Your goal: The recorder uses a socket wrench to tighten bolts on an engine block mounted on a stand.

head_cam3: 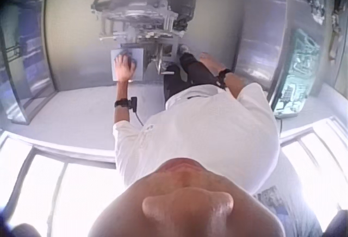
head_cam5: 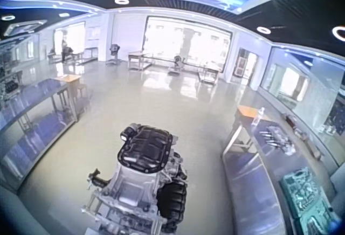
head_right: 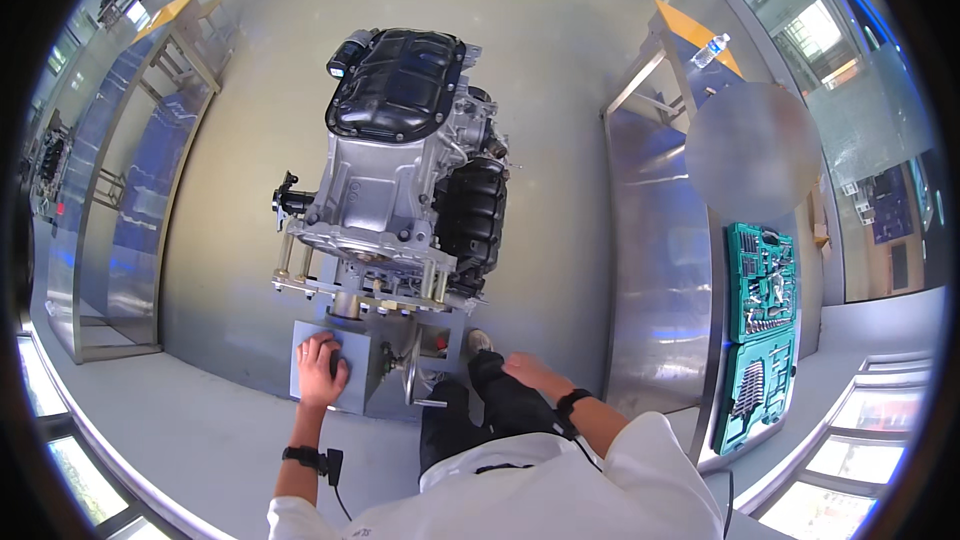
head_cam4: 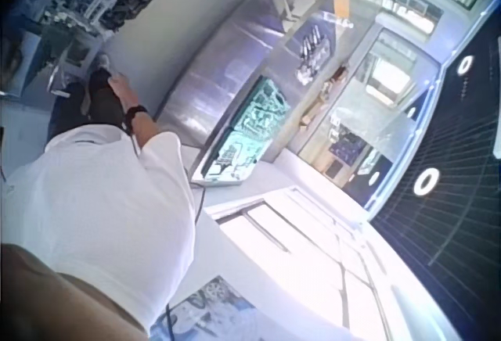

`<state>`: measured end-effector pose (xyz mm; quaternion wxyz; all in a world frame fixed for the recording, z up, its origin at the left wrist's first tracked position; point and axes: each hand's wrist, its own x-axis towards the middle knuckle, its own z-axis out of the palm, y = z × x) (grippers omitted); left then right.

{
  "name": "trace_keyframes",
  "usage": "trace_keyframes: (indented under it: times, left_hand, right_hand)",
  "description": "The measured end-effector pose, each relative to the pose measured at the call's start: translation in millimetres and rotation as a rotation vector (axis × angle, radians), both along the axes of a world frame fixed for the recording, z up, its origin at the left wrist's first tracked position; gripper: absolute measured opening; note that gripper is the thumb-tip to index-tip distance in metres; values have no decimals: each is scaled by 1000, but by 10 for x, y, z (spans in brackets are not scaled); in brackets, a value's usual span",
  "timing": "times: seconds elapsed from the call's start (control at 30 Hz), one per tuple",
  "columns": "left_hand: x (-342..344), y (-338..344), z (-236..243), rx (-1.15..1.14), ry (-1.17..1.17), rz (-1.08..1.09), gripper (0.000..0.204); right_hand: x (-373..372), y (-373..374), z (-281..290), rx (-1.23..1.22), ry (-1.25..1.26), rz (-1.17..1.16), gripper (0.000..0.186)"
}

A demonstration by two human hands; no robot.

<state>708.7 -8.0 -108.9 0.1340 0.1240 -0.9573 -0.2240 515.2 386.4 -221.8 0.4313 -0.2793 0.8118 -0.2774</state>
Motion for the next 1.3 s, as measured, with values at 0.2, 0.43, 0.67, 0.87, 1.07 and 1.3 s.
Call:
trace_keyframes:
  times: [0.2, 0.43, 0.67, 0.87, 1.07, 1.3]
  left_hand:
    - [-263, 219, 65, -3, 103, 59, 18]
    - [-2549, 771, 1458, -153, 316, -56, 10]
    - [-3971, 235, 1184, -453, -169, 278, 21]
    - [-4065, 321, 1319, -546, -503, 304, 15]
    - [-4408, 192, 1138, -555, -563, 249, 18]
    - [-4565, -102, 1445, -495, -556, 291, 32]
  right_hand:
    - [714, 1961, 153, 658, -368, -261, 26]
    - [708, 2668, 347, 379, -426, -367, 27]
    - [-1140, 3374, 92, 241, -314, -603, 26]
    - [-2492, 4452, 136, 272, -202, -845, 26]
    - [-2263, 5505, 537, 416, -142, -1149, 26]
    - [-172, 5037, 1064, 674, -288, -1534, 26]
